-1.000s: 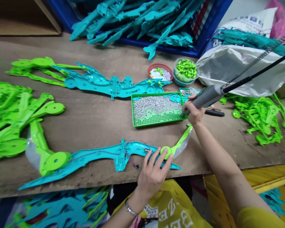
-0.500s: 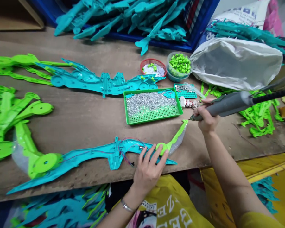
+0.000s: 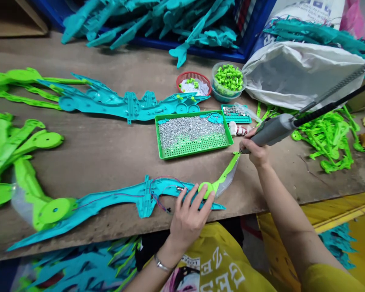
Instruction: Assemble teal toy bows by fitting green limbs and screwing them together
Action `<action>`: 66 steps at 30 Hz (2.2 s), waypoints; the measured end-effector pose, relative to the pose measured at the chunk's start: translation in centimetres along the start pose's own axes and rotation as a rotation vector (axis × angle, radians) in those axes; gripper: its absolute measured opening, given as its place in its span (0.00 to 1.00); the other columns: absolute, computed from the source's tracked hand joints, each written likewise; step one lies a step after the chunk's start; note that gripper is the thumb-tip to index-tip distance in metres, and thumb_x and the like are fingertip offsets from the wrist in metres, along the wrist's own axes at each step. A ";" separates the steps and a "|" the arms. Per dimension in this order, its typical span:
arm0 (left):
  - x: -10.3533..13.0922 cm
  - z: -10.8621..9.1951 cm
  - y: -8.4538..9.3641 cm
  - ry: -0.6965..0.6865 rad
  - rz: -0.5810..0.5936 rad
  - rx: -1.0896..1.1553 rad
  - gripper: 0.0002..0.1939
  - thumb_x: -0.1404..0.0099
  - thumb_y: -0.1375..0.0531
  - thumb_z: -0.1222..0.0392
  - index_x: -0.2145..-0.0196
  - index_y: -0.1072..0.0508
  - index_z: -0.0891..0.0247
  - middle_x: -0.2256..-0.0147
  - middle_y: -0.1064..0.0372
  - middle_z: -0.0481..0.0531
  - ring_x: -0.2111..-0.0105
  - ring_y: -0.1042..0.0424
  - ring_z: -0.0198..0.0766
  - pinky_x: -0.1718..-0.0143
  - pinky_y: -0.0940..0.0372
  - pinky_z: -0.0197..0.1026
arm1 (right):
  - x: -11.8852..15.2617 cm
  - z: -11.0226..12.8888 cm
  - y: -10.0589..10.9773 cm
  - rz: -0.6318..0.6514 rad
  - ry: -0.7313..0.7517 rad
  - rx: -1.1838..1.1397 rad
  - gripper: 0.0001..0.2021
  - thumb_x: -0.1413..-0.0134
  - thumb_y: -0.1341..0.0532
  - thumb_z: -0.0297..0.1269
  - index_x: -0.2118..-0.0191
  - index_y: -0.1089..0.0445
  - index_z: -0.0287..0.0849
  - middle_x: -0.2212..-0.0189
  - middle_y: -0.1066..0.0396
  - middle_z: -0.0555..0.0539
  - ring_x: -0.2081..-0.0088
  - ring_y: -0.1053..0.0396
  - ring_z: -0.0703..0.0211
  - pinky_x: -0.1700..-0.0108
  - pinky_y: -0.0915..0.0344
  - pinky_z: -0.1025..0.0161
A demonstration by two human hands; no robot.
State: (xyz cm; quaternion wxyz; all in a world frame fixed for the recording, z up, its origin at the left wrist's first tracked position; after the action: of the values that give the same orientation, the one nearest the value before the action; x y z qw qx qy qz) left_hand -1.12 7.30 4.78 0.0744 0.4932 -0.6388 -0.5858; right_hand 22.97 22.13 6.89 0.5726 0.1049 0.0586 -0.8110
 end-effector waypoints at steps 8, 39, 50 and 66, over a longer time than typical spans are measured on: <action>0.0 0.0 -0.1 -0.008 0.005 0.002 0.19 0.32 0.39 0.61 0.44 0.26 0.58 0.43 0.28 0.55 0.43 0.31 0.53 0.37 0.45 0.58 | -0.9 1.7 -1.7 0.202 0.022 0.010 0.14 0.56 0.31 0.41 0.62 0.31 0.43 0.85 0.34 0.58 0.84 0.37 0.64 0.78 0.37 0.63; -1.0 3.4 2.9 0.038 0.094 0.144 0.42 0.34 0.36 0.48 0.32 0.49 0.68 0.39 0.35 0.67 0.35 0.42 0.58 0.35 0.46 0.63 | 10.7 2.1 -1.4 0.244 -0.013 0.648 0.06 0.53 0.41 0.31 0.67 0.28 0.44 0.71 0.25 0.48 0.70 0.29 0.58 0.65 0.30 0.58; -3.9 1.2 -2.1 -0.098 0.379 0.203 0.49 0.43 0.32 0.38 0.35 0.43 0.71 0.47 0.29 0.65 0.46 0.30 0.53 0.34 0.52 0.65 | 15.1 -4.7 1.7 -0.073 -0.733 0.062 0.31 0.63 0.25 0.49 0.56 0.39 0.45 0.74 0.24 0.52 0.74 0.22 0.55 0.69 0.23 0.58; -1.7 4.5 4.5 0.033 0.161 0.163 0.24 0.30 0.41 0.55 0.40 0.36 0.65 0.42 0.30 0.61 0.39 0.35 0.52 0.33 0.50 0.64 | 15.2 -4.5 1.3 -0.089 -0.776 -0.233 0.24 0.65 0.22 0.39 0.58 0.26 0.43 0.66 0.18 0.47 0.66 0.20 0.57 0.63 0.23 0.64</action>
State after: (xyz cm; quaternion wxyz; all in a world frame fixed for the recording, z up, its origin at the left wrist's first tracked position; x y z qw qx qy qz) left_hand -5.74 10.82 7.89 0.0915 0.4542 -0.7206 -0.5158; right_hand 19.76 8.68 -1.04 0.5245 -0.2772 -0.0658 -0.8023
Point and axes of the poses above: each hand's wrist, its own x-axis away from the middle knuckle, its own y-axis out of the back of the hand, z = x × y, the point moved 10 cm from there along -x, towards the middle knuckle
